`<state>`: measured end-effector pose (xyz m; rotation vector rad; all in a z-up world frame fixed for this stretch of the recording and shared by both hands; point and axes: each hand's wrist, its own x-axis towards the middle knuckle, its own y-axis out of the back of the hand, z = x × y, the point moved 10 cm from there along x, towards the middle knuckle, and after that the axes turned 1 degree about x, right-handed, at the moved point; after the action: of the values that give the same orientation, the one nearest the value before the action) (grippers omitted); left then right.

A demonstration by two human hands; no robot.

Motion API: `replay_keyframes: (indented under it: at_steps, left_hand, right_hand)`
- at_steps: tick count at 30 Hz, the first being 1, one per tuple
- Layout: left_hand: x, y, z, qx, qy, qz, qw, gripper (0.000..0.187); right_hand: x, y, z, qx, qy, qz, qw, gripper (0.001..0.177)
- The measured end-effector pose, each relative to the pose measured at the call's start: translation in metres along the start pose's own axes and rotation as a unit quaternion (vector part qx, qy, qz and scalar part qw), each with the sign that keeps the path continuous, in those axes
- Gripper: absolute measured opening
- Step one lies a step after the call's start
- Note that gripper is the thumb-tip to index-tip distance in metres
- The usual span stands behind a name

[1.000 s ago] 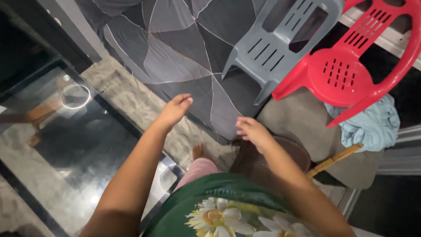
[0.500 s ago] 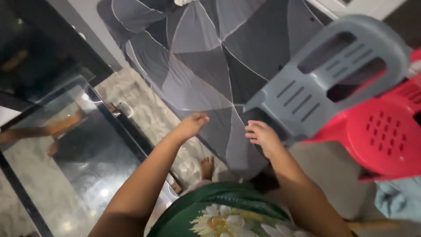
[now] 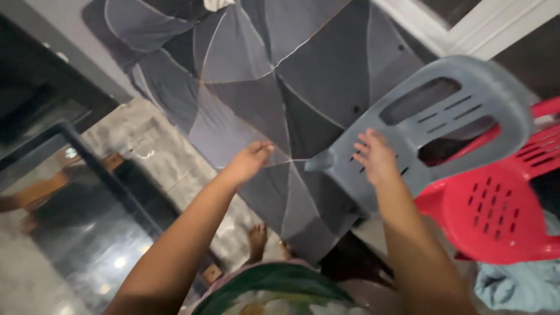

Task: Putting a fitted sheet cover onto a sofa mattress bed and rearranging room furniture.

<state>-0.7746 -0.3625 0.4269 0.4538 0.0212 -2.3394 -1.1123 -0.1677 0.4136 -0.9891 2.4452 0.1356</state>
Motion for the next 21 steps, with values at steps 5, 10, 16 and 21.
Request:
replay_keyframes:
  at_steps: [5, 10, 16, 21]
  left_hand:
    - [-0.031, -0.002, 0.035, -0.014, -0.012, 0.024, 1.0, 0.049]
    - [-0.072, 0.002, 0.031, -0.048, 0.051, 0.076, 0.995, 0.05]
    - [-0.15, 0.001, -0.002, -0.098, 0.09, 0.173, 0.976, 0.053]
    - [-0.224, 0.016, 0.006, -0.053, 0.099, 0.26, 0.959, 0.059]
  right_hand:
    - [0.066, 0.066, -0.062, 0.074, 0.062, 0.098, 0.99, 0.067]
    - [0.176, 0.104, -0.062, 0.109, 0.027, 0.064, 0.992, 0.067]
    - [0.128, 0.038, -0.103, 0.061, 0.139, 0.054, 0.987, 0.067]
    - [0.011, -0.092, -0.108, -0.146, 0.359, -0.03, 0.922, 0.067]
